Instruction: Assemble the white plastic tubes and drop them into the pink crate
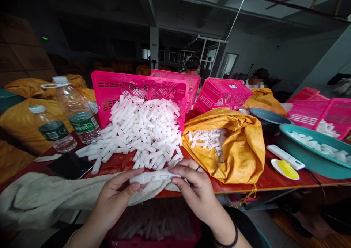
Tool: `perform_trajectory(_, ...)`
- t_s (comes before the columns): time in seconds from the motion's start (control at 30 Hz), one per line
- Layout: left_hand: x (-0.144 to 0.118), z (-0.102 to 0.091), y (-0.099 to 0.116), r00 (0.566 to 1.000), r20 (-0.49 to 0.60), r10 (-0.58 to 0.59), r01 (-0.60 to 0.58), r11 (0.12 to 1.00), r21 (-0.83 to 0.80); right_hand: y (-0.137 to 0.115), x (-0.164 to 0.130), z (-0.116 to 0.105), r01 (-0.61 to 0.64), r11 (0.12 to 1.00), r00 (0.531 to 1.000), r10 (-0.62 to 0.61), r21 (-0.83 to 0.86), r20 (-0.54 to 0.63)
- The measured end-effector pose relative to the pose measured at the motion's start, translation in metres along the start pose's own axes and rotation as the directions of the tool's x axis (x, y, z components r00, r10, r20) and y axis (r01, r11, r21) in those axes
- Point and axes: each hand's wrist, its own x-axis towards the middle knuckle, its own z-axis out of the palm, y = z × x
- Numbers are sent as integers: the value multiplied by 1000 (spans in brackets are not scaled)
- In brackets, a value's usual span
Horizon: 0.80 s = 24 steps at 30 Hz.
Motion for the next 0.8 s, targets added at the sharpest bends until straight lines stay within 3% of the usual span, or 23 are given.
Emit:
perform_trajectory(0.07, -2, 4, 5, 978, 79, 196, -208, 954, 216, -3, 4, 2, -109, 992, 989, 101, 64, 107)
perform_trajectory(0.1, -3, 5, 8, 943, 115, 311, -331, 897, 293, -3, 5, 5, -206, 966, 974, 188, 154, 123)
perform_trajectory(0.17, -4, 8, 12, 838, 155, 524, -540, 751, 381, 0, 6, 14, -391, 827, 919, 378, 404, 114)
perform_trajectory(0.23, -4, 8, 13, 737, 174, 654, -654, 623, 430, 4, 5, 23, -456, 667, 858, 504, 590, 93)
perform_trajectory(0.27, -5, 7, 12, 705, 182, 686, -681, 582, 443, 7, 4, 25, -454, 644, 850, 520, 616, 84)
perform_trajectory(0.3, -4, 5, 11, 699, 183, 691, -684, 572, 452, 8, 3, 27, -439, 670, 862, 502, 599, 71)
perform_trajectory(0.33, -4, 3, 10, 727, 168, 666, -657, 603, 453, 9, 2, 27, -411, 727, 888, 456, 550, 60)
perform_trajectory(0.37, -4, 2, 9, 792, 142, 594, -590, 685, 428, 8, 2, 25, -364, 797, 921, 386, 482, 56)
perform_trajectory(0.43, -5, 1, 8, 959, 132, 251, -279, 919, 278, 6, 1, 22, -238, 915, 970, 206, 327, 129)
perform_trajectory(0.47, -6, 1, 7, 985, 172, 14, -47, 981, 188, 3, 1, 20, -178, 948, 972, 127, 265, 197)
perform_trajectory(0.5, -8, 3, 7, 951, 244, -188, 162, 979, 122, 2, 0, 19, -135, 966, 960, 73, 220, 269)
perform_trajectory(0.53, -10, 4, 7, 905, 302, -301, 284, 954, 99, 1, -1, 18, -113, 975, 944, 45, 190, 327)
perform_trajectory(0.57, -13, 6, 7, 890, 334, -309, 284, 951, 123, 1, -3, 18, -118, 977, 937, 51, 175, 346)
perform_trajectory(0.6, -15, 7, 7, 913, 345, -216, 160, 970, 185, 2, -5, 18, -157, 972, 941, 94, 174, 327)
perform_trajectory(0.63, -17, 7, 6, 927, 372, -46, -59, 962, 268, 5, -9, 18, -225, 955, 946, 167, 191, 276)
perform_trajectory(0.67, -17, 5, 5, 894, 427, 133, -302, 885, 355, 10, -14, 19, -307, 926, 941, 261, 219, 216)
perform_trajectory(0.7, -15, 0, 3, 831, 491, 262, -495, 751, 437, 17, -21, 19, -394, 884, 918, 364, 253, 158)
perform_trajectory(0.73, -12, -8, -1, 781, 533, 325, -604, 607, 516, 25, -31, 20, -474, 833, 880, 459, 286, 121)
perform_trajectory(0.77, -6, -20, -5, 778, 531, 335, -626, 488, 608, 34, -42, 21, -543, 782, 835, 540, 305, 105)
perform_trajectory(0.8, 2, -34, -11, 824, 463, 325, -564, 399, 723, 43, -55, 22, -600, 743, 793, 600, 295, 102)
